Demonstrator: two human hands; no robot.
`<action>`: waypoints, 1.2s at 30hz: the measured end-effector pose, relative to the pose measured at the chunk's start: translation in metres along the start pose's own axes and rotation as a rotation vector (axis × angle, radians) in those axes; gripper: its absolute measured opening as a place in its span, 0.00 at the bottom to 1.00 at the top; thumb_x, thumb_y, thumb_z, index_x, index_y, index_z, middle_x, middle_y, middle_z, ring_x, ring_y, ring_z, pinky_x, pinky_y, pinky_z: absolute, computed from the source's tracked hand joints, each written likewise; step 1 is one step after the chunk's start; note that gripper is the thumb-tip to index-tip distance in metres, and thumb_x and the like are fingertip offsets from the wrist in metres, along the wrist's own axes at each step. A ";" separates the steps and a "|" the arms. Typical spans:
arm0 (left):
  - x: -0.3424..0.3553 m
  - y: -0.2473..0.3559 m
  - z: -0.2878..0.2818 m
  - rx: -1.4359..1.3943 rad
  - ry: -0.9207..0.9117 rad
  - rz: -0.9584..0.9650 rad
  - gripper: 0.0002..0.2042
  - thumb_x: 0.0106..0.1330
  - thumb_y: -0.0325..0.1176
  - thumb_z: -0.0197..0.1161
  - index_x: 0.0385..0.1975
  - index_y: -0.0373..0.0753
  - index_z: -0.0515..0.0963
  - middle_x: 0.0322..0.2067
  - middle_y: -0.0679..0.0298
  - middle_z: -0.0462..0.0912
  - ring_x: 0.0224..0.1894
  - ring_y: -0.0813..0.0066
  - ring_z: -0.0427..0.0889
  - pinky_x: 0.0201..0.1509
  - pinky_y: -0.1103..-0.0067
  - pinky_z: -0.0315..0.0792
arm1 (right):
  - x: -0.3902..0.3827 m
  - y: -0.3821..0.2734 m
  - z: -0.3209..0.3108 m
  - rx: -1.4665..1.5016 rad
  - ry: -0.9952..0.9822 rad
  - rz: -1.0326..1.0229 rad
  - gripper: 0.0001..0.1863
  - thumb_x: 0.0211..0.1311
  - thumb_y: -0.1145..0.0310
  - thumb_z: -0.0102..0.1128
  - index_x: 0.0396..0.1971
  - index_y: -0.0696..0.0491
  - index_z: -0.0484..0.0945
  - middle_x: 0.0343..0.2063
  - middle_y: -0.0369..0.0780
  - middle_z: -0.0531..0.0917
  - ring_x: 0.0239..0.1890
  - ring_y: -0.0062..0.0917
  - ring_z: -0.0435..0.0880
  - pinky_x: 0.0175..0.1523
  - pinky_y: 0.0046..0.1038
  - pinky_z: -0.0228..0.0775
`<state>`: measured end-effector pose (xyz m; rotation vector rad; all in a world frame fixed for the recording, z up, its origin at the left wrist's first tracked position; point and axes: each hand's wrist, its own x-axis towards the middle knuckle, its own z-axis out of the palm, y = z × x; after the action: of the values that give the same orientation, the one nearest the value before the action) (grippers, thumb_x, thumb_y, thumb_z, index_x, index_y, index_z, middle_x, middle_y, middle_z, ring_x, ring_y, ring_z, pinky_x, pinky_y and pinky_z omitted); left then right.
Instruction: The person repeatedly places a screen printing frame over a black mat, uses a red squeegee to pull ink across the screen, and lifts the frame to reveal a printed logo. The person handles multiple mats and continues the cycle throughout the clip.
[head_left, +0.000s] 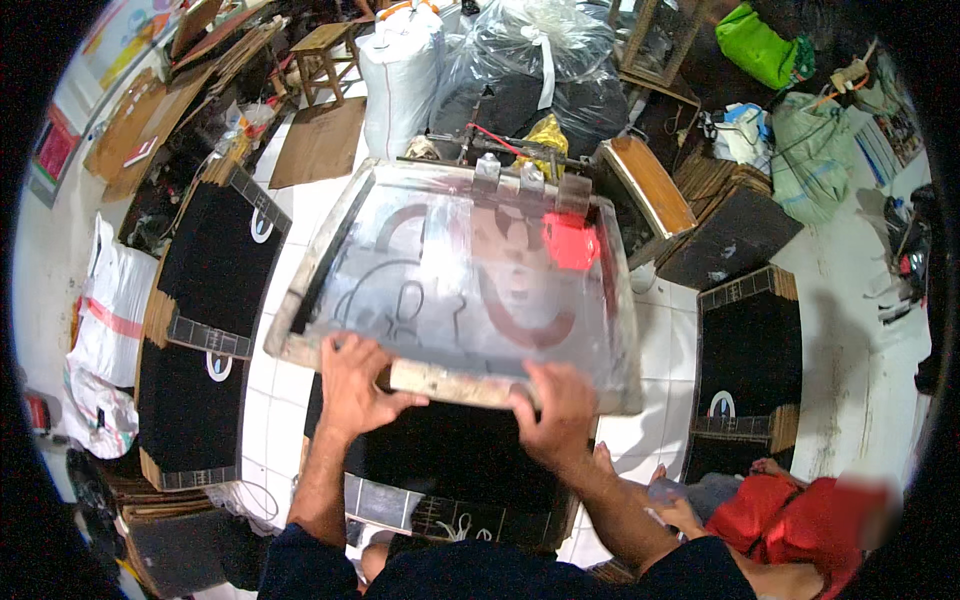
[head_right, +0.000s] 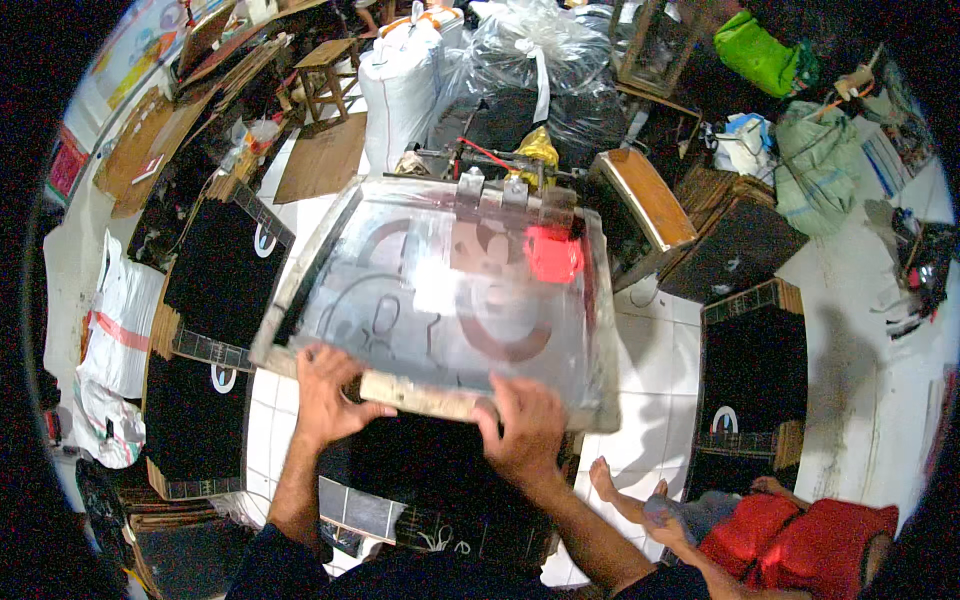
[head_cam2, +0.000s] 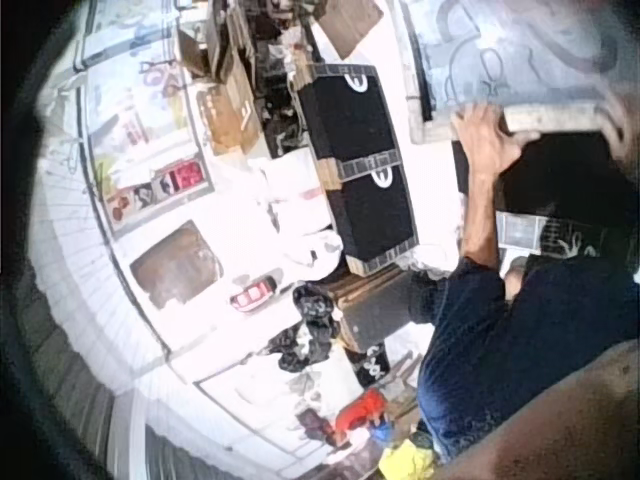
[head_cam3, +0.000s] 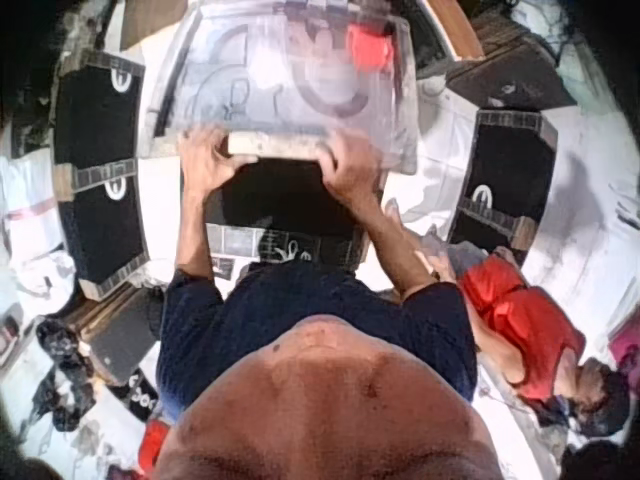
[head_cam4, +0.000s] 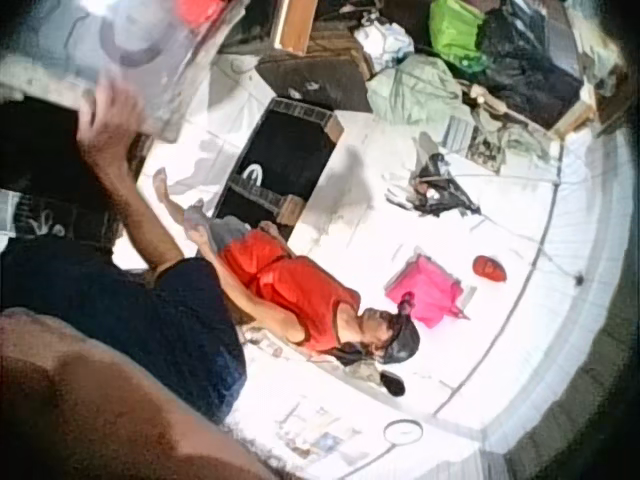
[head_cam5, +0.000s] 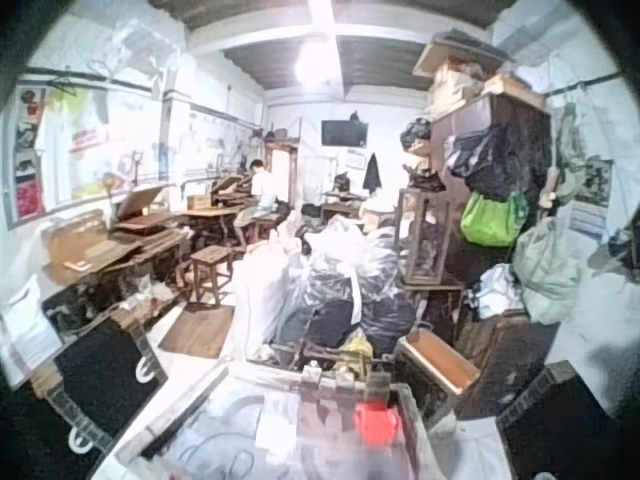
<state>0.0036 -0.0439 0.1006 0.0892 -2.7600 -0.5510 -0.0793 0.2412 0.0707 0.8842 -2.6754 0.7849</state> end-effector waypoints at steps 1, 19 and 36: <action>0.016 0.001 -0.020 -0.004 0.081 0.076 0.32 0.39 0.64 0.79 0.32 0.40 0.86 0.33 0.62 0.84 0.43 0.63 0.80 0.65 0.56 0.60 | 0.018 -0.003 -0.013 -0.135 0.123 -0.064 0.27 0.60 0.55 0.68 0.57 0.52 0.79 0.42 0.43 0.81 0.46 0.41 0.79 0.56 0.46 0.66; -0.510 -0.198 0.238 -0.435 -0.774 -1.051 0.26 0.62 0.35 0.65 0.63 0.41 0.74 0.55 0.45 0.82 0.59 0.48 0.80 0.63 0.62 0.74 | 0.272 -0.015 -0.164 -0.256 0.351 0.181 0.29 0.72 0.41 0.52 0.65 0.41 0.73 0.40 0.41 0.89 0.47 0.36 0.87 0.55 0.37 0.72; -0.289 -0.265 -0.044 0.311 0.057 -0.948 0.09 0.66 0.37 0.64 0.36 0.39 0.83 0.33 0.46 0.87 0.39 0.47 0.87 0.42 0.56 0.78 | 0.292 -0.004 -0.173 -0.305 0.298 0.190 0.29 0.72 0.41 0.49 0.65 0.42 0.74 0.46 0.46 0.88 0.51 0.44 0.86 0.57 0.42 0.72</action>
<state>0.2910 -0.2692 -0.0502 1.4885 -2.5751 -0.2948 -0.3028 0.1905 0.3209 0.4088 -2.5389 0.4783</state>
